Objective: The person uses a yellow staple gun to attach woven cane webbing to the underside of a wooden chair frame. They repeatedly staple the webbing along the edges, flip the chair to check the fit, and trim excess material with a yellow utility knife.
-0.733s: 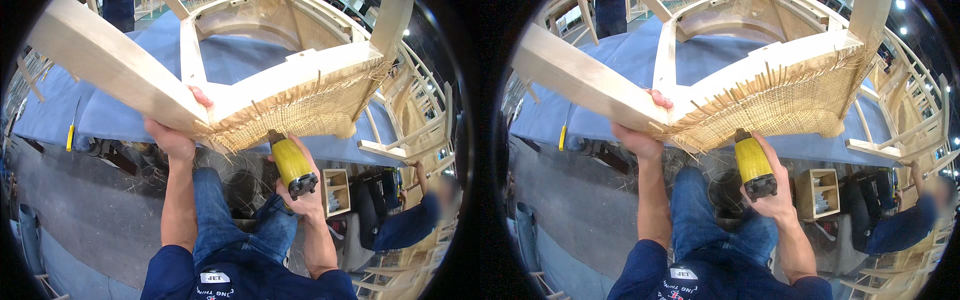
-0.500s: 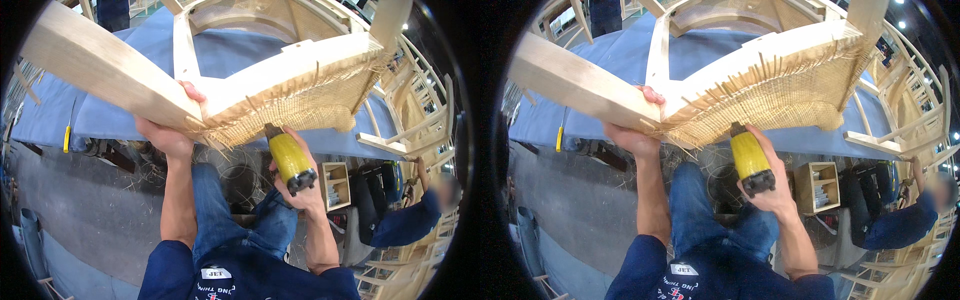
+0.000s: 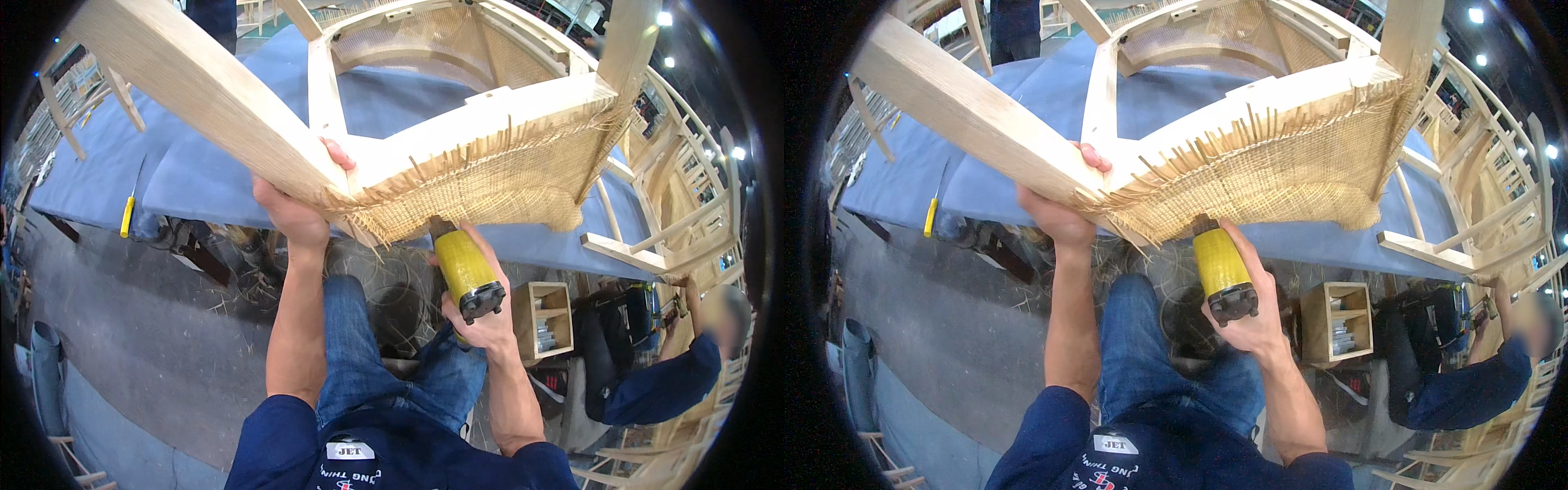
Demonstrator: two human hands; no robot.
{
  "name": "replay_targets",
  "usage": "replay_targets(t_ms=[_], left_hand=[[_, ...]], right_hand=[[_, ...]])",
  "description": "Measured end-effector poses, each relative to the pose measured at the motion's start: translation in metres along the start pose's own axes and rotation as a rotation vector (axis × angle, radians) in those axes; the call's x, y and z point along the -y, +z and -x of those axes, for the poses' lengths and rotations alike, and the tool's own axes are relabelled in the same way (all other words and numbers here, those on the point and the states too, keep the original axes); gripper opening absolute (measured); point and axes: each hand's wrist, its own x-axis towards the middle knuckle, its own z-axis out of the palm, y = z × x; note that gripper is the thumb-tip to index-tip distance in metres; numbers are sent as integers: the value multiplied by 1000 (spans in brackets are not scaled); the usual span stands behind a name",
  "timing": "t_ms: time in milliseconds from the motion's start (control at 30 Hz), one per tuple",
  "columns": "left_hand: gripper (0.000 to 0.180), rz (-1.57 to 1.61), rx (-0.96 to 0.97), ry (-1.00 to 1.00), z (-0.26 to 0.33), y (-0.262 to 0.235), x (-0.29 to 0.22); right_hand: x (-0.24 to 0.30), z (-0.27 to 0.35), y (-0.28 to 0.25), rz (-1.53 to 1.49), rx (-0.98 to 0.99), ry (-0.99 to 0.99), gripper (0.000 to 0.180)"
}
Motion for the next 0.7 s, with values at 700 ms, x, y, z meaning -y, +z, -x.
replay_targets(t_ms=[700], left_hand=[[57, 57, 14, -7, -1, -1, 3]], right_hand=[[11, -1, 10, 28, 27, 25, 86]])
